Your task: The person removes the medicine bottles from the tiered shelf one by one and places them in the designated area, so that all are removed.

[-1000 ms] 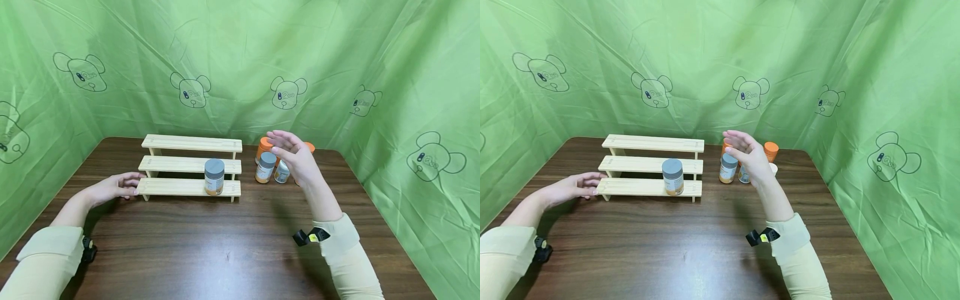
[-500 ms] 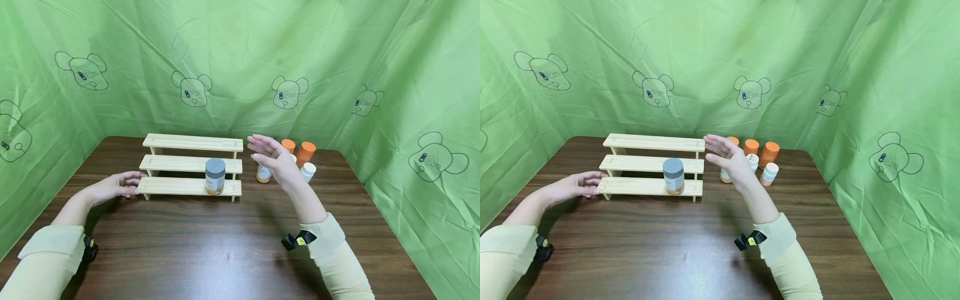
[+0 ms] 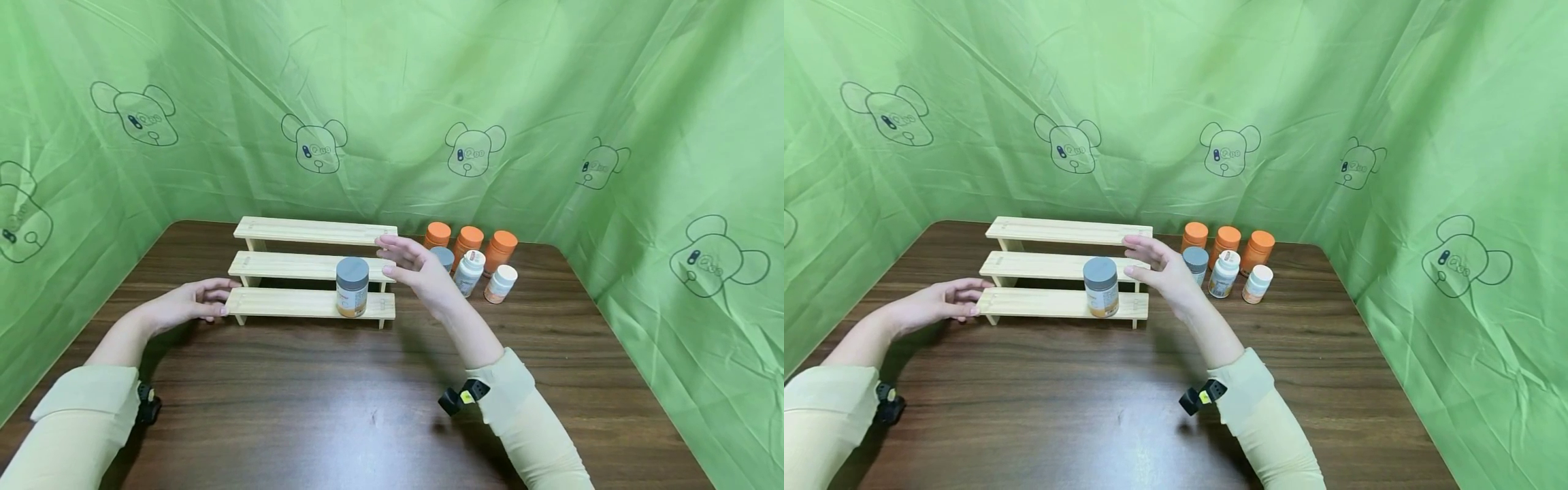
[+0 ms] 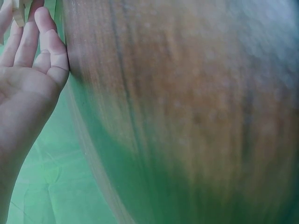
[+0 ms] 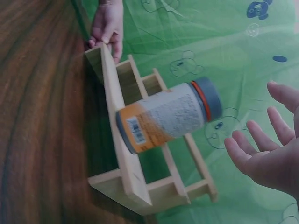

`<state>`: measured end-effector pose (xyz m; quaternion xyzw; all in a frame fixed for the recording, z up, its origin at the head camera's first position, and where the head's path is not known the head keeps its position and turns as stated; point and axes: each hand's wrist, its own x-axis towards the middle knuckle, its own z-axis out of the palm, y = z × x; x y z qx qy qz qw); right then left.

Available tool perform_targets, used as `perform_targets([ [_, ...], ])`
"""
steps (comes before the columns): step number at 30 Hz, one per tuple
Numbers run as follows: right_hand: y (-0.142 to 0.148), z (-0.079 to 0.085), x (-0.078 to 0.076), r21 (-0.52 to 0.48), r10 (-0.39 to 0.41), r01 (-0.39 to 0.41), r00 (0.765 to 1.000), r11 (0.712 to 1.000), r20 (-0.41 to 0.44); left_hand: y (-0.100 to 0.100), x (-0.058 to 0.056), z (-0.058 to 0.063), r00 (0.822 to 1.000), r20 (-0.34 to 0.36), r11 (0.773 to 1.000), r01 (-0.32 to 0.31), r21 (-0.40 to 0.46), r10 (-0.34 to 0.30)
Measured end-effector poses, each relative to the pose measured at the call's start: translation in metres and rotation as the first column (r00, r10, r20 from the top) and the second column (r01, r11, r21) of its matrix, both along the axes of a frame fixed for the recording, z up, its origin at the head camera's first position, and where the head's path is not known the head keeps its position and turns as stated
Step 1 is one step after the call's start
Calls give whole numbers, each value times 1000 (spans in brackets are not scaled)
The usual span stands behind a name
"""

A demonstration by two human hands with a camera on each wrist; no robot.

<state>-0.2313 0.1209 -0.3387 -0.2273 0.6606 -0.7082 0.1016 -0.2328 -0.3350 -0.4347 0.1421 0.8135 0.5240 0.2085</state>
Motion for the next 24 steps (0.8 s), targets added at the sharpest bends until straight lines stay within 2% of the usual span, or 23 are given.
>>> perform_targets([
  [13, -26, -21, -3, 40, 10, -11, 1000, 999, 11, 0, 1, 1, 1000, 0, 1000, 8, 7, -8],
  [19, -35, -28, -3, 17, 29, -29, 999, 999, 22, -2, -1, -1, 1000, -4, 999, 18, 29, -18],
  [24, -40, -35, -5, 55, -3, 3, 1000, 998, -15, -2, -2, -2, 1000, -5, 999, 24, 33, -24],
])
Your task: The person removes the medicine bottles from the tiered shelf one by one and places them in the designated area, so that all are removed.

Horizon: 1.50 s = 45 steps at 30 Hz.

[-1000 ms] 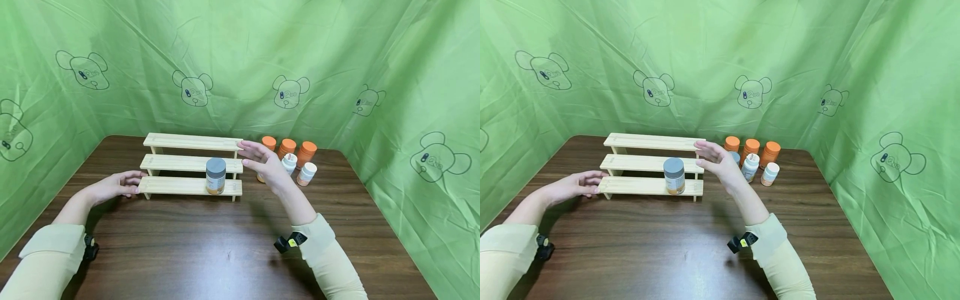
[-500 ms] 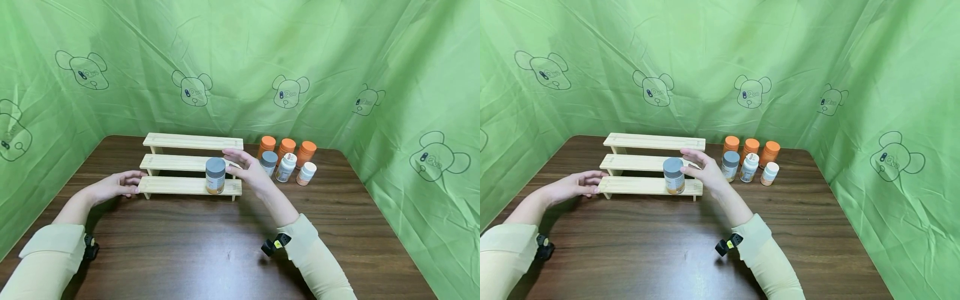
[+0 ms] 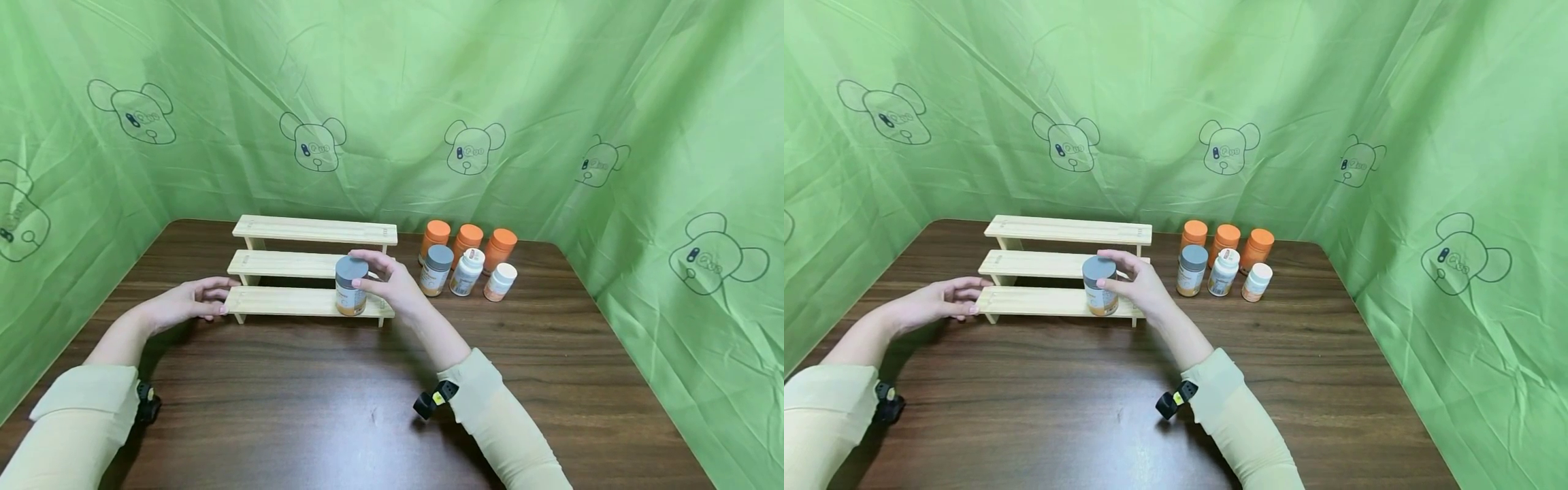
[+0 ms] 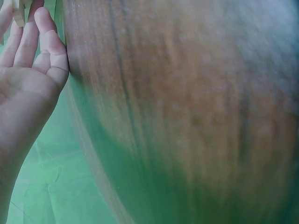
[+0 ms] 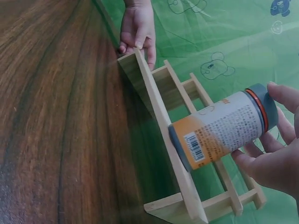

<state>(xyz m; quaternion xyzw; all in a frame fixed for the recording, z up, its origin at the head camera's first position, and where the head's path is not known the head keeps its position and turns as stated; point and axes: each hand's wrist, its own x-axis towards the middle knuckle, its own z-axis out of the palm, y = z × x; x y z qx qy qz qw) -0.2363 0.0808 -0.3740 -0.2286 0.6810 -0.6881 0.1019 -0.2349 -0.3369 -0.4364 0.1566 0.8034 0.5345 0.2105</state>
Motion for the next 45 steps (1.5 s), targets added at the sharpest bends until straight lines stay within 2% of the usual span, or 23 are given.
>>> perform_targets([
  [7, -2, -4, -3, 23, -13, 13, 1000, 1000, -7, 1, 0, 1, 1000, -13, 1000, 0, -12, -1],
  [16, -2, -1, -5, 56, -20, 20, 1000, 998, 2, 1, 0, 2, 1000, -28, 1000, 6, -20, -6],
  [26, -3, 4, -3, 77, -14, 14, 1000, 997, 5, 2, 3, 3, 1000, -7, 1000, 0, -9, 0],
  [31, 1, 10, -1, 86, -4, 3, 1000, 996, 12, 3, 3, 5, 1000, 1, 1000, -8, -19, 8],
  [40, 15, 26, 2, 134, -16, 17, 1000, 991, -15, 1, 2, 3, 999, -32, 1000, 13, -14, -13],
  [45, 25, 34, 3, 119, 6, -4, 1000, 993, -8, 2, 2, 3, 1000, -24, 1000, 5, -15, -5],
])
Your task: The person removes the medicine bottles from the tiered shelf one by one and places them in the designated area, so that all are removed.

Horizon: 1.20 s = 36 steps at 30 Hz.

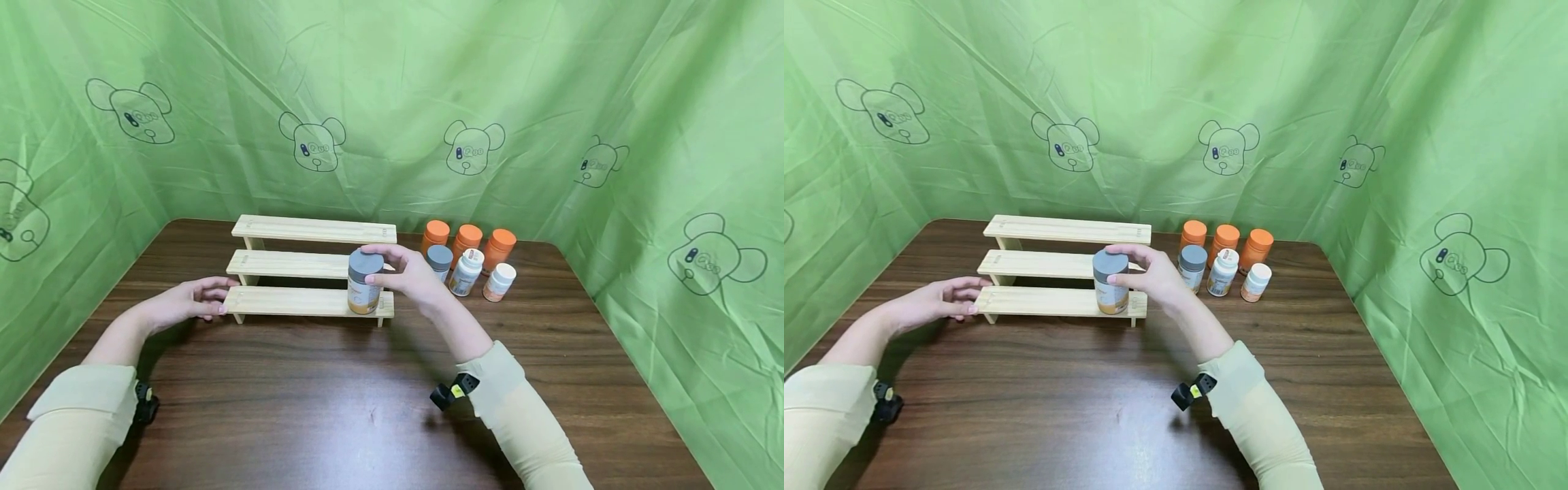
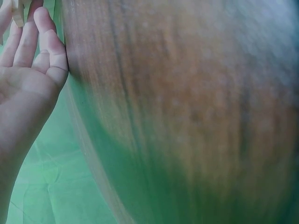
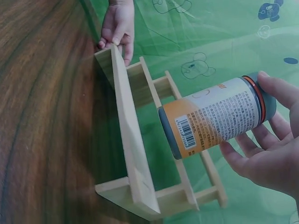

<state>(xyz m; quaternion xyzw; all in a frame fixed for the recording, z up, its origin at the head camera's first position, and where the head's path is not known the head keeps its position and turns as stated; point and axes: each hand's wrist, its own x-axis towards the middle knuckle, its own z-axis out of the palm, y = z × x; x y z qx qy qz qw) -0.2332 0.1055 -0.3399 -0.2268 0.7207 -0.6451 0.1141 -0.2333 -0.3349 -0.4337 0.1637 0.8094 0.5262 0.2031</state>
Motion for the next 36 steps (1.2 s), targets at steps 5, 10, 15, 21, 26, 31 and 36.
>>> perform_targets([
  [5, 11, 8, 2, 18, 6, -6, 1000, 1000, -3, 0, 0, 0, 1000, 3, 1000, -3, -1, 3],
  [10, 23, 15, 4, 49, 5, -4, 1000, 999, -10, 1, 0, 1, 1000, 4, 1000, -8, -10, 8],
  [15, 35, 16, 3, 55, 20, -18, 999, 998, -38, 0, 1, 2, 1000, 3, 1000, -14, -24, 14],
  [21, 54, 15, 4, 63, 30, -27, 998, 998, -54, -2, -1, -1, 1000, 4, 1000, -6, -23, 6],
  [26, 71, 15, 3, 62, 36, -34, 999, 997, -27, -3, -2, -2, 1000, 11, 1000, -3, -19, 4],
  [31, 87, 12, 2, 64, 25, -24, 1000, 998, -16, -3, -1, -1, 1000, 0, 1000, 5, -10, -5],
  [36, 101, 7, 0, 45, 27, -26, 999, 999, -22, -3, -2, -2, 1000, 0, 1000, 6, -10, -6],
])
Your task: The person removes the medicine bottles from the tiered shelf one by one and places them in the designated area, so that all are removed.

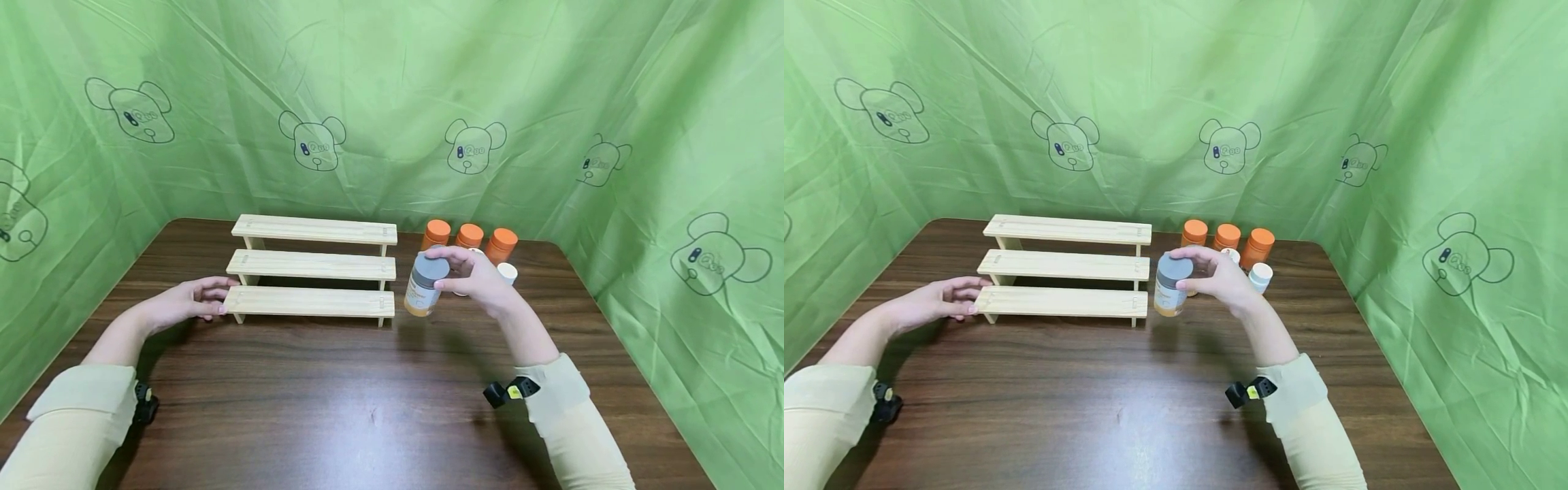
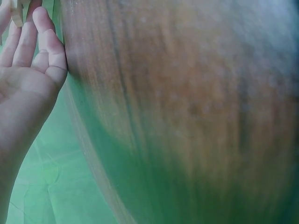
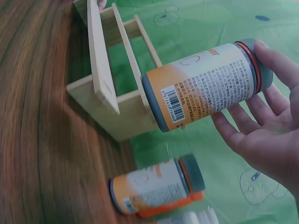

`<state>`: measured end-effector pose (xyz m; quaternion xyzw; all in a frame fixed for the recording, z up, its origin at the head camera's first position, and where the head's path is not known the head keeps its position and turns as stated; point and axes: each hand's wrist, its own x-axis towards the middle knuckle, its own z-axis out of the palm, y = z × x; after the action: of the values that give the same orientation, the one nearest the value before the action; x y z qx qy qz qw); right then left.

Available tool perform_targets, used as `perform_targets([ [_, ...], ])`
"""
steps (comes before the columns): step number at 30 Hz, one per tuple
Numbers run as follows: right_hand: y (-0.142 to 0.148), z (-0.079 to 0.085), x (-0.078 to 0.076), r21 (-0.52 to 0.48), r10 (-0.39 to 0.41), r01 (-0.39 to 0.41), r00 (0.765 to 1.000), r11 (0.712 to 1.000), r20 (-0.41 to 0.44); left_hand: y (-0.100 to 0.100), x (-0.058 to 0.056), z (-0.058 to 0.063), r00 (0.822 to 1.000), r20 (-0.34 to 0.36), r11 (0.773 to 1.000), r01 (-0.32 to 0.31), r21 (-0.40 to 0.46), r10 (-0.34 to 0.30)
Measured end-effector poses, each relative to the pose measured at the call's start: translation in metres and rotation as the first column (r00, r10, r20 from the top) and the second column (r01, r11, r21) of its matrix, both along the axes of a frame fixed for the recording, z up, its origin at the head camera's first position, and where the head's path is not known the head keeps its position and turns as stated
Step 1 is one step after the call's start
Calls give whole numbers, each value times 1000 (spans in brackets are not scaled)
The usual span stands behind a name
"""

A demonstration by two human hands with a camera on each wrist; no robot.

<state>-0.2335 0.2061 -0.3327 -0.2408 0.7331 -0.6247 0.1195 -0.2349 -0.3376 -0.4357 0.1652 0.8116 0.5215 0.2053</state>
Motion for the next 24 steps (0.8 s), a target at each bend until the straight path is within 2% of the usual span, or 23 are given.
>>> perform_targets([
  [7, 14, -10, -1, 19, -42, 41, 999, 999, 34, -1, -2, -2, 1000, 12, 999, -25, -22, 25],
  [14, 24, -25, -2, 70, -82, 80, 996, 994, 29, -2, -3, -3, 999, 14, 999, -32, -34, 33],
  [24, 32, -49, -3, 92, -119, 115, 992, 989, 37, 0, -1, 0, 1000, 12, 1000, -10, -7, 10],
])
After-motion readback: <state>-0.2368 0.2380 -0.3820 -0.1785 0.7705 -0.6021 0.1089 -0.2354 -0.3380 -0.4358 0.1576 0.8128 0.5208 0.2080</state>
